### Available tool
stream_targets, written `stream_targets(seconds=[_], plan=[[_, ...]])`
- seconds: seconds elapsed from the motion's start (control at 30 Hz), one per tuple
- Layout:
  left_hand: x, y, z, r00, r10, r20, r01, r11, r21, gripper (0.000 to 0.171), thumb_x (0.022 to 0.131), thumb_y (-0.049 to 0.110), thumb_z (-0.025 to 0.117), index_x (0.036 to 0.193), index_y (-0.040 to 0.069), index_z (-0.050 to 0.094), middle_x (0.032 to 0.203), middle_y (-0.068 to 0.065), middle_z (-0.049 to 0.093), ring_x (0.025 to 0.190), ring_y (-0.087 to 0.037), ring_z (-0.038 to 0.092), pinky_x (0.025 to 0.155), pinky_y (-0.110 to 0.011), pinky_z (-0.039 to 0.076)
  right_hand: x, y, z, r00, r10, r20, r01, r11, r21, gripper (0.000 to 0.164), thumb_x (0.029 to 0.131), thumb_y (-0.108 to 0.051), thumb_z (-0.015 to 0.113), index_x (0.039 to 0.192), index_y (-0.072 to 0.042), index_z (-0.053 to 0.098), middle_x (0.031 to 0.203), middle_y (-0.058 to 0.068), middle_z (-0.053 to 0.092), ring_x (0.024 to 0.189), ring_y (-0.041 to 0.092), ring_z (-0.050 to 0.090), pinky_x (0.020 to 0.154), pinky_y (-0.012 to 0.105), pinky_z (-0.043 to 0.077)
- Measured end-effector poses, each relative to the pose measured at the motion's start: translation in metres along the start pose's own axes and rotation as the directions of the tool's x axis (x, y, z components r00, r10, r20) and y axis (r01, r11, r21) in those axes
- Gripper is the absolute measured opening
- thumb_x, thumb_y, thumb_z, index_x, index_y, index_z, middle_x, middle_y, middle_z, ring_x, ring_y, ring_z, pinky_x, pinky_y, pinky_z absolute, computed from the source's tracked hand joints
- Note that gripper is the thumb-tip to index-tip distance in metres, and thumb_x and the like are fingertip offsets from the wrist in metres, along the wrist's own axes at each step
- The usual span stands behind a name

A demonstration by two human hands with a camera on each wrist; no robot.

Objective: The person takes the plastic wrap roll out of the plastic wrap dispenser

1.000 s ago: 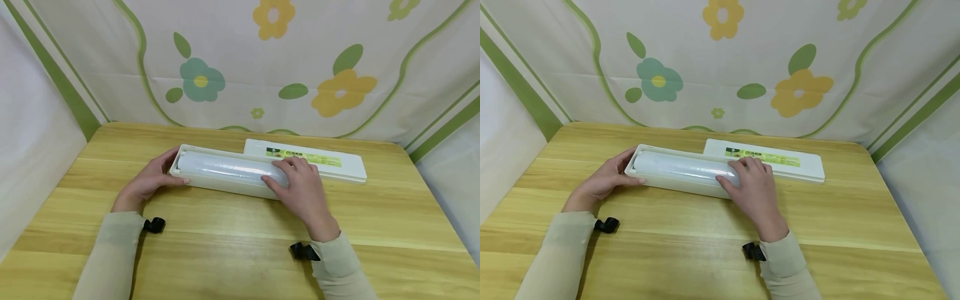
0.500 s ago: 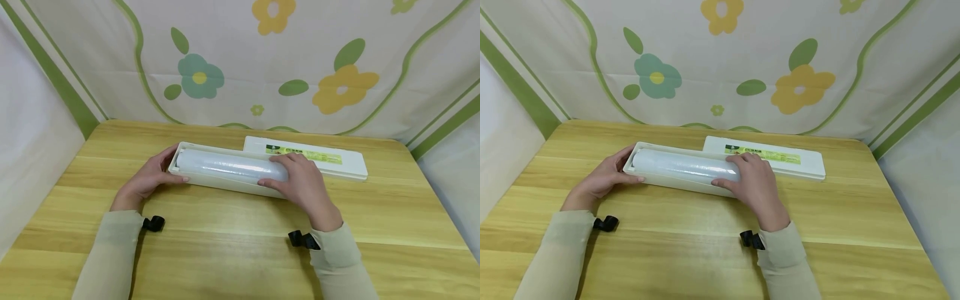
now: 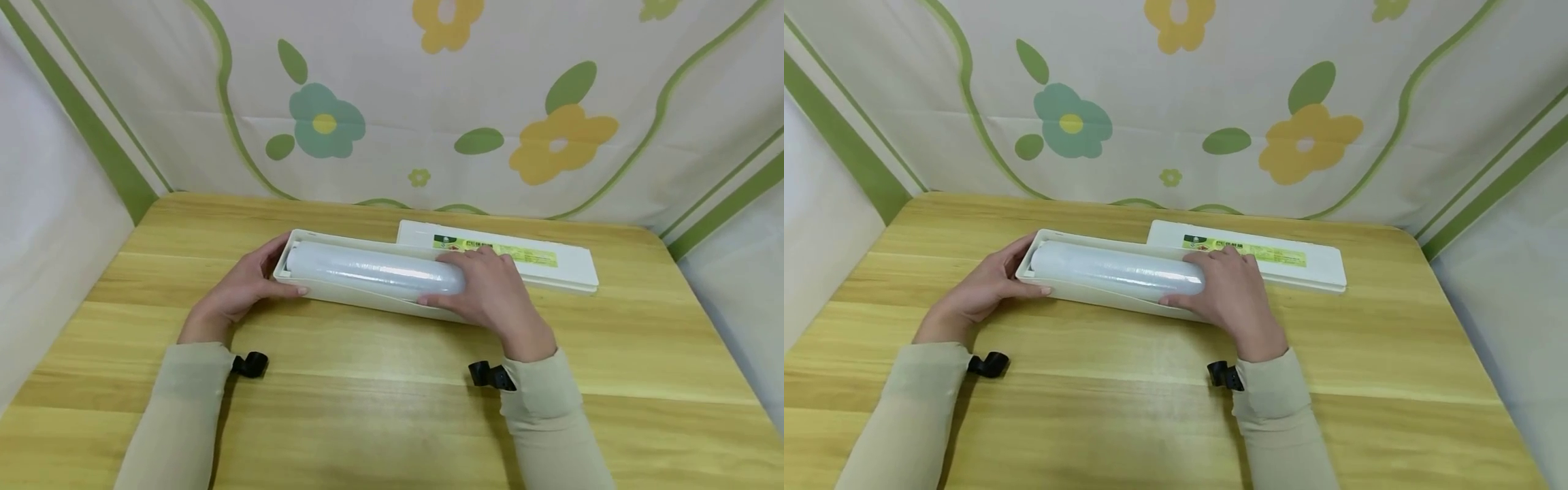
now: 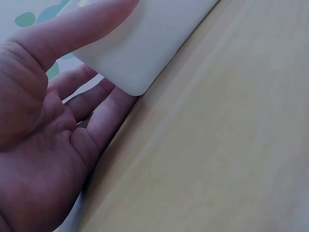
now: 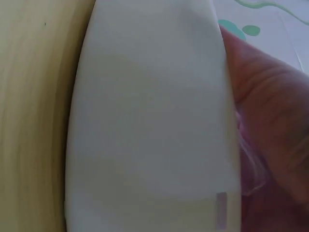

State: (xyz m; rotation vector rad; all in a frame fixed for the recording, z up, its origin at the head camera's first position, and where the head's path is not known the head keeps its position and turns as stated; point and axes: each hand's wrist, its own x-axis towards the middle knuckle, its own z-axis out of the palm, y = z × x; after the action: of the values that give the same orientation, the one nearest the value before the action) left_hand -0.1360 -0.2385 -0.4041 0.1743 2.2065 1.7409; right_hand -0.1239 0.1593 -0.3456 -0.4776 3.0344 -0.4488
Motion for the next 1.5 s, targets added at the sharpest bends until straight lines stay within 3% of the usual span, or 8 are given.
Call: stream_targets(seconds=[0.23, 0.37, 0.53, 0.73, 0.83, 1.07, 1.33, 1.5], plan=[[0.001, 0.001, -0.002, 1.000, 0.013, -0.009, -0.013, 1.000, 0.011, 0.104, 0.085, 0.008, 0.091, 0.169, 0.029, 0.035, 0.165, -0.002, 0.043, 0.139, -0.021, 0.044, 0.106, -0.016, 0.043, 0.003, -0.001, 0.002, 0.998, 0.028, 0.049, -0.029, 1.000, 0.012, 0.082, 0.082, -0.073, 0.081, 0.145, -0.023, 0.067, 0.140, 0.010, 0.070, 0.126, 0.034, 0.053, 0.102, 0.053, 0.035], [0.000, -0.001, 0.000, 1.000, 0.024, 0.002, -0.024, 1.000, 0.006, 0.102, 0.085, 0.007, 0.091, 0.169, 0.027, 0.036, 0.162, -0.003, 0.045, 0.137, -0.023, 0.046, 0.105, -0.017, 0.045, 0.001, 0.000, 0.004, 0.999, 0.017, 0.045, -0.017, 1.000, -0.001, 0.083, 0.081, -0.074, 0.081, 0.145, -0.022, 0.067, 0.134, 0.009, 0.069, 0.120, 0.032, 0.052, 0.097, 0.049, 0.032], [-0.001, -0.001, 0.002, 1.000, 0.025, -0.010, -0.025, 1.000, 0.000, 0.103, 0.084, 0.007, 0.093, 0.168, 0.028, 0.038, 0.160, -0.002, 0.046, 0.136, -0.023, 0.046, 0.105, -0.018, 0.046, -0.002, 0.002, 0.004, 0.999, -0.033, -0.019, 0.033, 0.999, -0.027, 0.080, 0.079, -0.072, 0.085, 0.140, -0.023, 0.071, 0.123, 0.008, 0.070, 0.110, 0.031, 0.053, 0.092, 0.047, 0.033], [-0.001, 0.000, 0.003, 0.999, 0.026, -0.021, -0.026, 1.000, 0.018, 0.103, 0.083, 0.009, 0.094, 0.168, 0.028, 0.039, 0.161, -0.001, 0.046, 0.137, -0.023, 0.046, 0.106, -0.017, 0.045, -0.005, 0.003, 0.007, 0.987, -0.092, -0.128, 0.087, 0.995, -0.045, 0.083, 0.073, -0.073, 0.089, 0.132, -0.016, 0.074, 0.119, 0.009, 0.071, 0.108, 0.033, 0.058, 0.087, 0.047, 0.039], [-0.002, -0.001, 0.003, 0.999, 0.025, -0.024, -0.025, 0.999, 0.024, 0.103, 0.083, 0.009, 0.094, 0.168, 0.028, 0.038, 0.161, -0.001, 0.045, 0.139, -0.023, 0.045, 0.107, -0.017, 0.044, -0.006, 0.004, 0.010, 0.962, -0.150, -0.228, 0.145, 0.989, -0.040, 0.083, 0.069, -0.070, 0.093, 0.125, -0.011, 0.077, 0.114, 0.011, 0.072, 0.104, 0.035, 0.064, 0.083, 0.049, 0.045], [-0.002, -0.004, 0.003, 0.999, 0.029, -0.016, -0.028, 0.999, 0.027, 0.104, 0.084, 0.009, 0.093, 0.169, 0.028, 0.036, 0.163, -0.002, 0.044, 0.141, -0.023, 0.044, 0.107, -0.015, 0.043, -0.006, 0.010, 0.019, 0.857, -0.273, -0.436, 0.273, 0.960, -0.066, 0.078, 0.059, -0.066, 0.099, 0.112, -0.011, 0.081, 0.104, 0.010, 0.076, 0.083, 0.033, 0.072, 0.069, 0.048, 0.056], [-0.002, -0.005, 0.003, 0.999, 0.036, -0.021, -0.036, 0.999, 0.019, 0.104, 0.084, 0.009, 0.093, 0.169, 0.028, 0.036, 0.161, -0.002, 0.047, 0.141, -0.021, 0.045, 0.107, -0.016, 0.045, -0.005, 0.014, 0.021, 0.809, -0.248, -0.534, 0.295, 0.956, 0.004, 0.073, 0.053, -0.058, 0.105, 0.108, -0.014, 0.084, 0.102, 0.008, 0.074, 0.082, 0.031, 0.072, 0.066, 0.045, 0.054], [-0.002, -0.004, 0.002, 0.999, 0.045, -0.023, -0.044, 0.999, 0.028, 0.098, 0.083, 0.009, 0.093, 0.165, 0.025, 0.042, 0.158, 0.000, 0.051, 0.141, -0.020, 0.045, 0.107, -0.018, 0.045, -0.004, 0.014, 0.013, 0.764, -0.203, -0.613, 0.330, 0.939, 0.100, 0.072, 0.050, -0.047, 0.108, 0.108, -0.011, 0.085, 0.100, 0.010, 0.074, 0.083, 0.032, 0.072, 0.068, 0.045, 0.056]])
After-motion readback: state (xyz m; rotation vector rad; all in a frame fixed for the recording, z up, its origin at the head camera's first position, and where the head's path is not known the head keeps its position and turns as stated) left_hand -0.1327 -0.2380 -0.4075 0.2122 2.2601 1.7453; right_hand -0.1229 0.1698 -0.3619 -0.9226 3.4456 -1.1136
